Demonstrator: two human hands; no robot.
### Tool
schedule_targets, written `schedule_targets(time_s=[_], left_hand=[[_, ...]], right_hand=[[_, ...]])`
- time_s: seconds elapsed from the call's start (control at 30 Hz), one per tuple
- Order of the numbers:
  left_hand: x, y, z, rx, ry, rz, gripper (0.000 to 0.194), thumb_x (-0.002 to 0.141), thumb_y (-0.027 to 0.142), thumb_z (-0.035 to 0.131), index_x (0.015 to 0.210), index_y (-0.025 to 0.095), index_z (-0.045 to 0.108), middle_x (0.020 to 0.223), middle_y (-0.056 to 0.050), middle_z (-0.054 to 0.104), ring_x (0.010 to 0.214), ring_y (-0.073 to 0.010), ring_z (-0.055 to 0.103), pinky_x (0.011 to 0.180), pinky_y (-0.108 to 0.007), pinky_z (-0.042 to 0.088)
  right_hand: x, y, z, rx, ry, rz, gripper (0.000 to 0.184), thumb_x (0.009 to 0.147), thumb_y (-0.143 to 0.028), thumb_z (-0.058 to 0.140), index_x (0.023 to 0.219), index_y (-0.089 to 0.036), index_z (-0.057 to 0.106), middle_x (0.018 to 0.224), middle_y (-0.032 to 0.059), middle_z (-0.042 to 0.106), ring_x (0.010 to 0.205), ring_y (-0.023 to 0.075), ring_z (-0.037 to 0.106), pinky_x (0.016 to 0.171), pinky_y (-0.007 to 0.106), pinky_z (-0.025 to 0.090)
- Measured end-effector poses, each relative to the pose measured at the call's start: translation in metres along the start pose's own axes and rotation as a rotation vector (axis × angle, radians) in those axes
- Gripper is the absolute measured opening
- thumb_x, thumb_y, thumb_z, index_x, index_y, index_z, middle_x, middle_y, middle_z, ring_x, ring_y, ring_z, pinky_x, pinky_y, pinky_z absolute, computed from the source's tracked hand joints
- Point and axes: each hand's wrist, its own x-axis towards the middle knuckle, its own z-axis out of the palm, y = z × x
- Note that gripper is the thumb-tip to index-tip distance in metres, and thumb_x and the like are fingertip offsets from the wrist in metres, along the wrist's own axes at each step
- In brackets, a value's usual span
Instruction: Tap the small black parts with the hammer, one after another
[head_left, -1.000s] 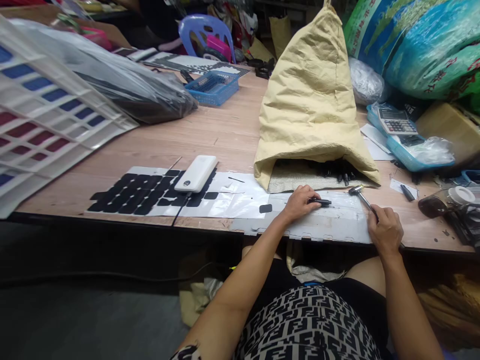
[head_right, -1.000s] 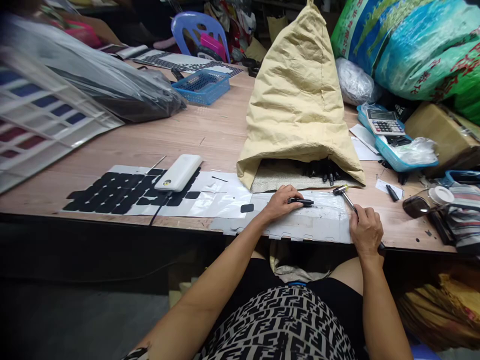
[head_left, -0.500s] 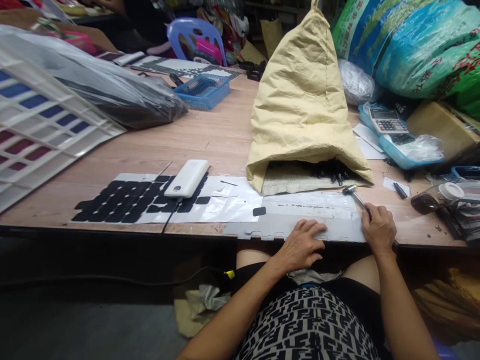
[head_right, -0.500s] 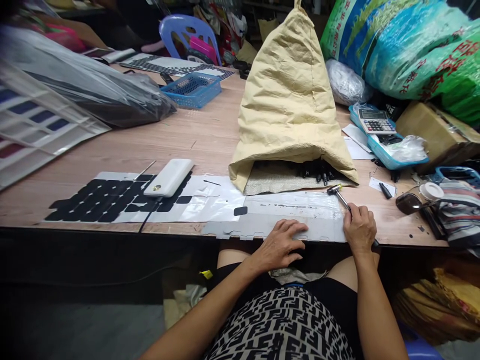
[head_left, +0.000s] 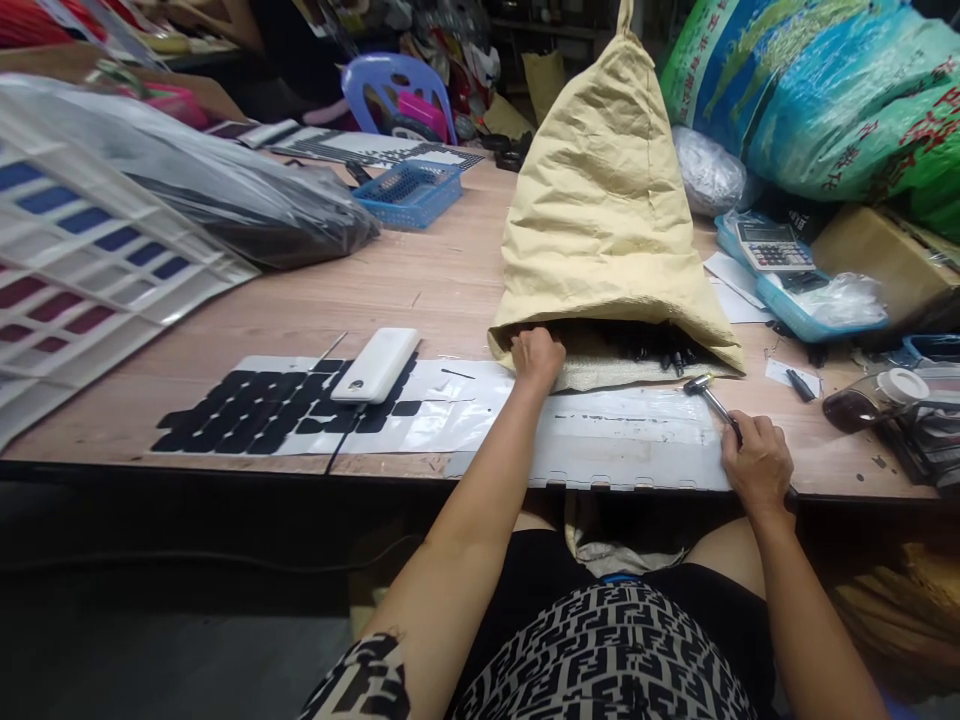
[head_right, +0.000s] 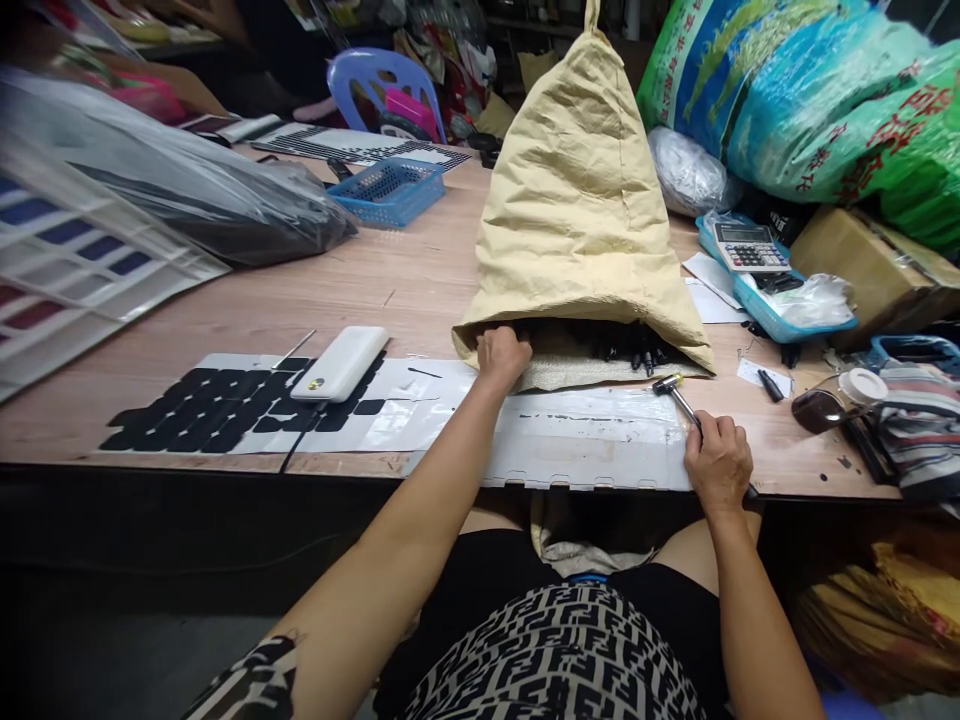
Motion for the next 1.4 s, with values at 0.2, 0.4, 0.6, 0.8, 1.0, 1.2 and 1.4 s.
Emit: schedule_targets(time_s=[0.2,0.4,0.6,0.8,1.0,1.2,1.4], left_hand=[[0.017,0.003,0.016,0.048,-0.077,-0.07,0.036,0.084,0.025,0.068,0.11,0.002,0.074,0.109,-0.027,0.073,0.113,-0.0386,0.068,0.097,-0.044,0.053],[0.007,-0.005,0.012,-0.027,-0.057,-0.009,0.034,0.087,0.03,0.065,0.108,0.006,0.075,0.109,-0.024,0.074,0.11,-0.0368,0.069,0.096,-0.041,0.053],[-0.003,-0.009,0.005,-0.14,-0.012,-0.038,0.039,0.098,0.038,0.048,0.109,0.013,0.075,0.112,-0.024,0.073,0.11,-0.0372,0.068,0.096,-0.045,0.051],[-0.011,-0.013,-0.001,-0.116,-0.032,-0.036,0.032,0.085,0.027,0.064,0.115,0.02,0.072,0.117,-0.017,0.072,0.113,-0.036,0.067,0.094,-0.044,0.051],[-0.052,-0.018,-0.016,-0.206,-0.022,0.139,0.027,0.082,0.013,0.063,0.107,0.022,0.068,0.11,-0.009,0.07,0.1,-0.0271,0.067,0.084,-0.038,0.053],[-0.104,0.0,0.009,-0.559,-0.356,0.65,0.043,0.077,0.006,0.066,0.116,0.023,0.063,0.096,-0.002,0.072,0.089,-0.0196,0.065,0.08,-0.032,0.052],[-0.097,-0.003,0.035,-0.687,-0.441,0.649,0.042,0.076,0.015,0.073,0.116,0.022,0.067,0.099,-0.002,0.071,0.091,-0.0189,0.064,0.084,-0.032,0.051]], right_hand=[[0.001,-0.001,-0.002,-0.026,0.019,-0.01,0.028,0.095,-0.028,0.052,0.113,-0.021,0.072,0.088,0.0083,0.061,0.081,0.0224,0.047,0.072,0.034,0.036],[0.0,0.001,0.0,-0.033,0.036,-0.014,0.029,0.097,-0.029,0.051,0.113,-0.02,0.073,0.088,0.008,0.062,0.081,0.0222,0.048,0.071,0.033,0.034],[0.0,0.002,0.002,-0.048,0.049,-0.017,0.027,0.096,-0.029,0.053,0.112,-0.021,0.073,0.088,0.0077,0.062,0.082,0.022,0.048,0.07,0.033,0.034],[0.0,0.002,0.002,-0.058,0.056,-0.019,0.027,0.096,-0.029,0.054,0.112,-0.021,0.073,0.088,0.0068,0.062,0.081,0.0213,0.047,0.071,0.033,0.034],[-0.001,0.001,0.002,-0.041,0.011,0.014,0.029,0.094,-0.029,0.053,0.114,-0.021,0.072,0.089,0.0074,0.06,0.081,0.0214,0.045,0.071,0.033,0.03],[-0.001,0.001,0.002,-0.038,0.003,0.022,0.031,0.096,-0.031,0.052,0.117,-0.02,0.071,0.09,0.0084,0.061,0.082,0.0221,0.047,0.072,0.033,0.032],[0.001,0.007,0.002,0.013,-0.038,-0.024,0.034,0.098,-0.03,0.049,0.122,-0.021,0.072,0.091,0.0079,0.065,0.083,0.0219,0.051,0.075,0.033,0.038]])
